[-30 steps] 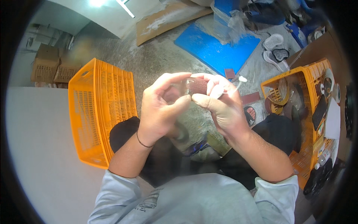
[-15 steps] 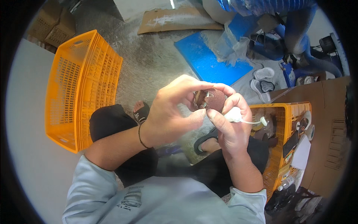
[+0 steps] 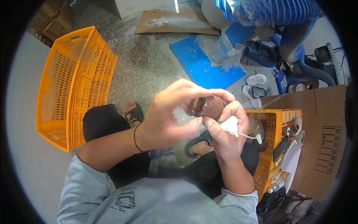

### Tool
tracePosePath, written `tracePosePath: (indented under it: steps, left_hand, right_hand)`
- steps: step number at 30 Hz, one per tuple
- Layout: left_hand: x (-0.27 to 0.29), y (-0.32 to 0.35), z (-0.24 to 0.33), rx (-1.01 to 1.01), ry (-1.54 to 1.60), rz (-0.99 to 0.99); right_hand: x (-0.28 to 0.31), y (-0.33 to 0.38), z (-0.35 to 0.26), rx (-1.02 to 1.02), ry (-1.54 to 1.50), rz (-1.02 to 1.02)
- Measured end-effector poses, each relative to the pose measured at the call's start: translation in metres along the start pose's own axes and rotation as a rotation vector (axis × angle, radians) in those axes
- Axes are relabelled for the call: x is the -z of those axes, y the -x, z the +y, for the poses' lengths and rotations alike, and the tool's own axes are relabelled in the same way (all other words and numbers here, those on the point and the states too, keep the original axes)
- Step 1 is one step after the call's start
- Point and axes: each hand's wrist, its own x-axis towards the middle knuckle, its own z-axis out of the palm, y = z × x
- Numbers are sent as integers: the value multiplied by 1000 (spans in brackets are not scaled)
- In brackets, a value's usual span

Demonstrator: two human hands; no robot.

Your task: The person applies glue from a small white bottle to the surface of a round, brown object held in the left hand. The person rotates the object to cover different areas with the glue.

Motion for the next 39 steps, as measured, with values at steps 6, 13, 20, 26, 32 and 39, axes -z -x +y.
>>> tracePosePath:
  steps: [6, 13, 20, 26, 32, 39]
  left_hand:
    - [0, 0, 3, 3, -10, -42]
    - [-3, -1, 2, -43, -4, -15]
    - [-3, 0, 1, -54, 8, -17]
    - [-6, -1, -1, -24, 77, -7]
    - [-4, 0, -4, -52, 49, -26]
    - [-4, -1, -3, 47, 138, -17]
  right_hand:
    - [1, 1, -3, 50, 32, -5]
    - [1, 0, -5, 51, 5, -15]
    - [2, 0, -4, 81, 51, -26]
    - [2, -1, -8, 79, 40, -23]
    - [3, -2, -8, 130, 61, -23]
    - [8, -5, -12, 55, 87, 17]
